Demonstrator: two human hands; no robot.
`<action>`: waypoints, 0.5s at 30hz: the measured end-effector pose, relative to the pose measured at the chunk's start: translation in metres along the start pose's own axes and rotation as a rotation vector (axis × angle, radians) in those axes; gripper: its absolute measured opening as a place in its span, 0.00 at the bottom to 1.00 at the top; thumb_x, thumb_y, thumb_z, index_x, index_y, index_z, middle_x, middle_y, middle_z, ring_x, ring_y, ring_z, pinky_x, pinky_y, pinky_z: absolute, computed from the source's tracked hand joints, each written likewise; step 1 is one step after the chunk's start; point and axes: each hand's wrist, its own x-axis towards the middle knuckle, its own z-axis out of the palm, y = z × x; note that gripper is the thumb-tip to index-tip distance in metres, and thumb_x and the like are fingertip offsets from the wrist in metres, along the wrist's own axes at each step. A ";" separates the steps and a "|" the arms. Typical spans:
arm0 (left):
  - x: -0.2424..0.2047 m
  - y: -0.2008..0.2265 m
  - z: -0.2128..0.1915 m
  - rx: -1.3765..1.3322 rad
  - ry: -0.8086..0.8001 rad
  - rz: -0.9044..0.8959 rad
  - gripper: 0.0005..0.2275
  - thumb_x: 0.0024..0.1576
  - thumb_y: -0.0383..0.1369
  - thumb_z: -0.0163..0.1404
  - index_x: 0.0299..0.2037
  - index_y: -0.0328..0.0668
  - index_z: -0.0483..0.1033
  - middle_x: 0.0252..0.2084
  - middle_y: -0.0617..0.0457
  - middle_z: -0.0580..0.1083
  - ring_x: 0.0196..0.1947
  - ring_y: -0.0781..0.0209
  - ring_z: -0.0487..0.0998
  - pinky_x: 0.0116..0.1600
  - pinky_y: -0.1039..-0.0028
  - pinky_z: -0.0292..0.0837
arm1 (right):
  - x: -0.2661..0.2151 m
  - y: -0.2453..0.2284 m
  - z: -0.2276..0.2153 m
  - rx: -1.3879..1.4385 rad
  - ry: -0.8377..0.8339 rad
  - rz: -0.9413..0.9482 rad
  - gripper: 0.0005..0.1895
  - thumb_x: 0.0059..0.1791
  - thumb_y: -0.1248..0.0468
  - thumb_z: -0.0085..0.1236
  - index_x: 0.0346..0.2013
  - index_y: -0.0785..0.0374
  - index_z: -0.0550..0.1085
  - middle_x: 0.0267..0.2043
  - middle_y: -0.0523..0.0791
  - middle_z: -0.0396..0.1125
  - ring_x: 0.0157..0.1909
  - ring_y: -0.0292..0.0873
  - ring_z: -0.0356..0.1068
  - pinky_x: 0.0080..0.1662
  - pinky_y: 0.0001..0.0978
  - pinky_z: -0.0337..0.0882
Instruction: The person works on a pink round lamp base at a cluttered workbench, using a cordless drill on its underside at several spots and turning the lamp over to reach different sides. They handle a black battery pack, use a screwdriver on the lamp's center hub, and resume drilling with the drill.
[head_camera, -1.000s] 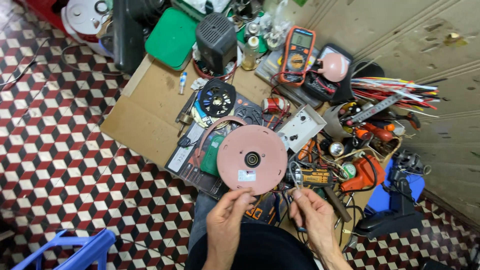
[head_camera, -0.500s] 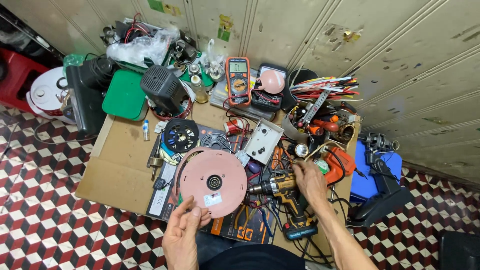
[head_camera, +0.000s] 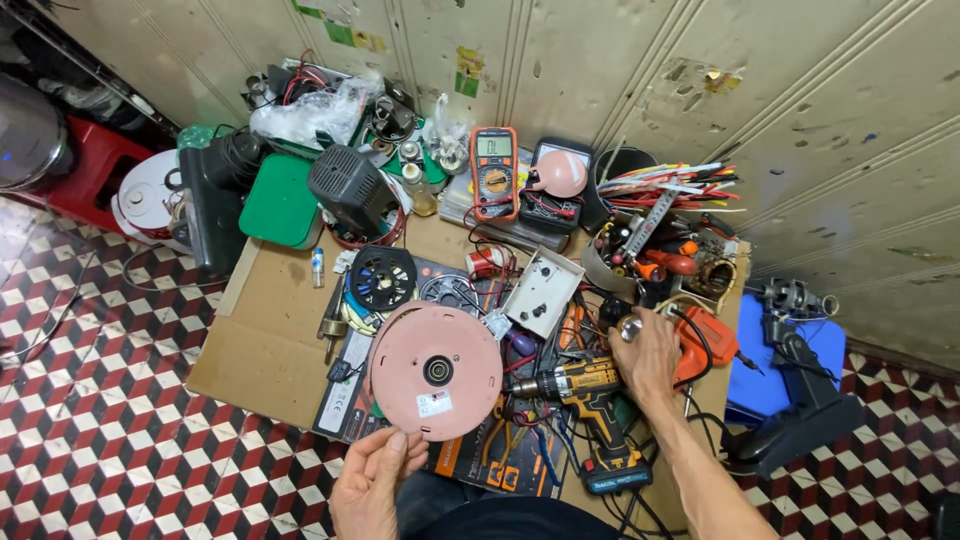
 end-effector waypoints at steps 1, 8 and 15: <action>-0.003 0.007 0.008 -0.020 -0.004 0.020 0.12 0.58 0.26 0.52 0.49 0.24 0.72 0.40 0.32 0.81 0.41 0.50 0.84 0.48 0.64 0.82 | -0.011 -0.011 -0.019 0.265 -0.002 0.243 0.29 0.45 0.58 0.67 0.55 0.66 0.69 0.46 0.52 0.70 0.47 0.49 0.68 0.49 0.46 0.68; -0.024 0.046 0.042 -0.041 -0.137 0.085 0.15 0.58 0.28 0.51 0.53 0.27 0.71 0.42 0.37 0.81 0.42 0.55 0.83 0.50 0.71 0.79 | -0.084 -0.041 -0.094 2.153 -0.075 0.727 0.21 0.41 0.68 0.63 0.47 0.72 0.70 0.49 0.56 0.72 0.58 0.56 0.72 0.56 0.40 0.71; -0.021 0.069 0.040 0.011 -0.226 0.140 0.16 0.61 0.31 0.50 0.55 0.25 0.71 0.45 0.37 0.81 0.43 0.57 0.81 0.51 0.71 0.78 | -0.112 -0.100 -0.129 2.176 -0.240 0.495 0.29 0.44 0.71 0.62 0.58 0.73 0.66 0.55 0.56 0.69 0.63 0.59 0.67 0.63 0.52 0.64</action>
